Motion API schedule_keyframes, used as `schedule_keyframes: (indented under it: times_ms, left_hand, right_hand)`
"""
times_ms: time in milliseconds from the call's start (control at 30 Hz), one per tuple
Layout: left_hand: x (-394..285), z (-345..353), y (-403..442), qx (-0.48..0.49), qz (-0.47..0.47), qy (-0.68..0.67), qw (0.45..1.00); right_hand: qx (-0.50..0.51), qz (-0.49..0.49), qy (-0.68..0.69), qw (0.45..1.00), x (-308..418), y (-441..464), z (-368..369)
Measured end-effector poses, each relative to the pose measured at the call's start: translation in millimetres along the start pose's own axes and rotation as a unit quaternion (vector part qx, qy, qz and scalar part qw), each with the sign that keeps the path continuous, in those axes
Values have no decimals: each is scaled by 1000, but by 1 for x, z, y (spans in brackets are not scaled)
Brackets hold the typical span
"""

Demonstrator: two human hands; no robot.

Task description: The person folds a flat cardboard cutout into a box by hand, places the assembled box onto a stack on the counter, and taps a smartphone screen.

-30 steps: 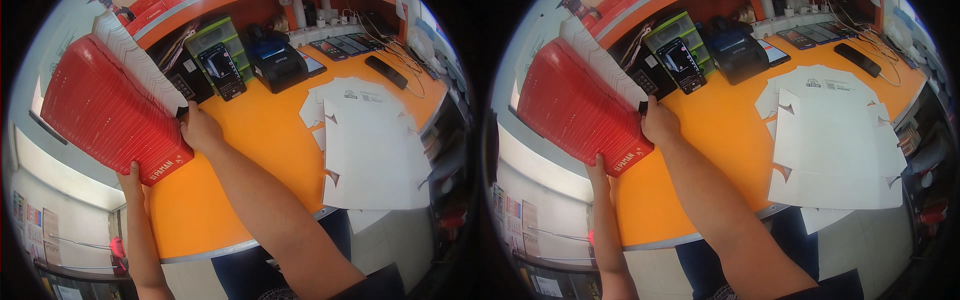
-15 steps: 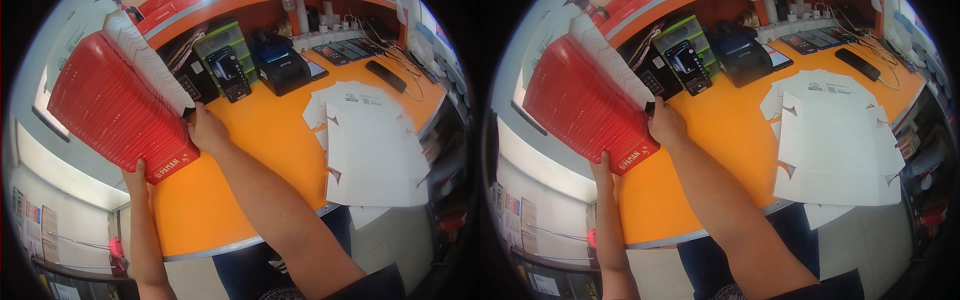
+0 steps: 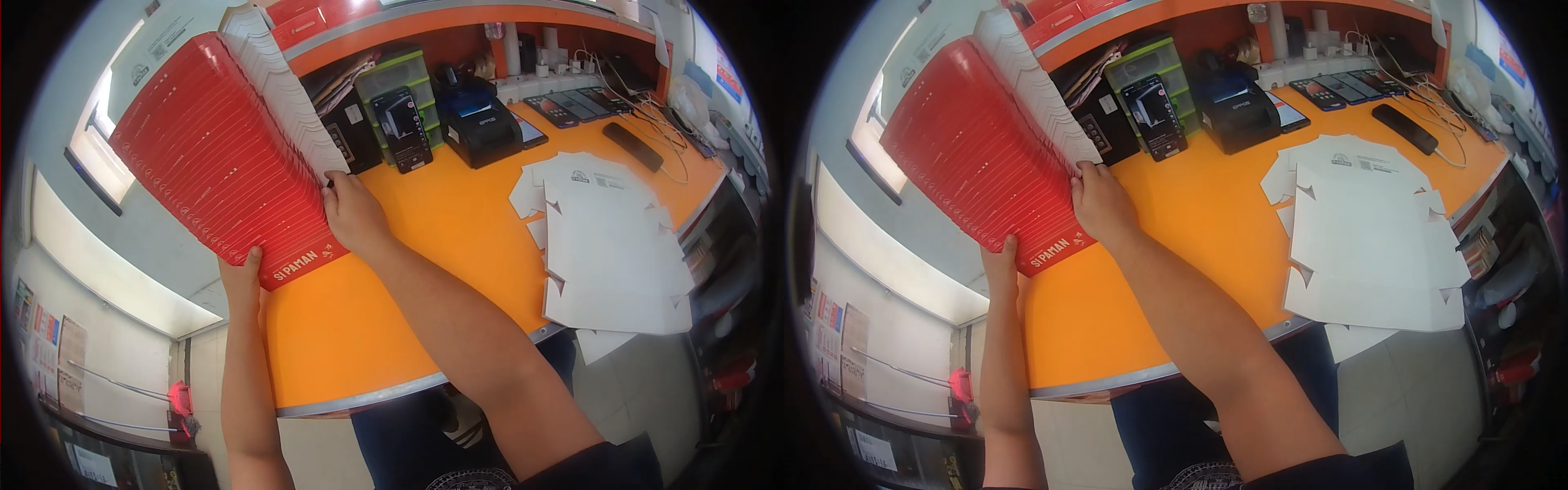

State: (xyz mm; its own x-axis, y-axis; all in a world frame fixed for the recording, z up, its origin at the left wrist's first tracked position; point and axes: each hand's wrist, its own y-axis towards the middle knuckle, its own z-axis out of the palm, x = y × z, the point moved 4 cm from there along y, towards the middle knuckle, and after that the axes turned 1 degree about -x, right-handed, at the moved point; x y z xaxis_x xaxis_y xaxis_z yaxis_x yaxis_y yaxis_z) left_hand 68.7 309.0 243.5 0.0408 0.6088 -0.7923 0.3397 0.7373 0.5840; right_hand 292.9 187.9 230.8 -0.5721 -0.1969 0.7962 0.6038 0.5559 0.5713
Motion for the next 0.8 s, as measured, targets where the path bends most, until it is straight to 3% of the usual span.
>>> schedule_keyframes:
  times_ms: [333, 533, 633, 800]
  left_hand:
    - [0, 0, -1, 3, -10, -23, 1000]
    - [6, -2, 2, 1, -10, -38, 999]
    - [3, 0, 1, 11, 3, -62, 998]
    - [-3, 2, 0, 17, 0, -68, 998]
  right_hand:
    - [4, -9, -9, 1000, 0, 1, 1]
    - [-70, -120, 111, 984, 43, -3, -11]
    - [-65, -191, 32, 979, 67, -15, -8]
    - [-17, -164, -39, 986, 66, -30, 12]
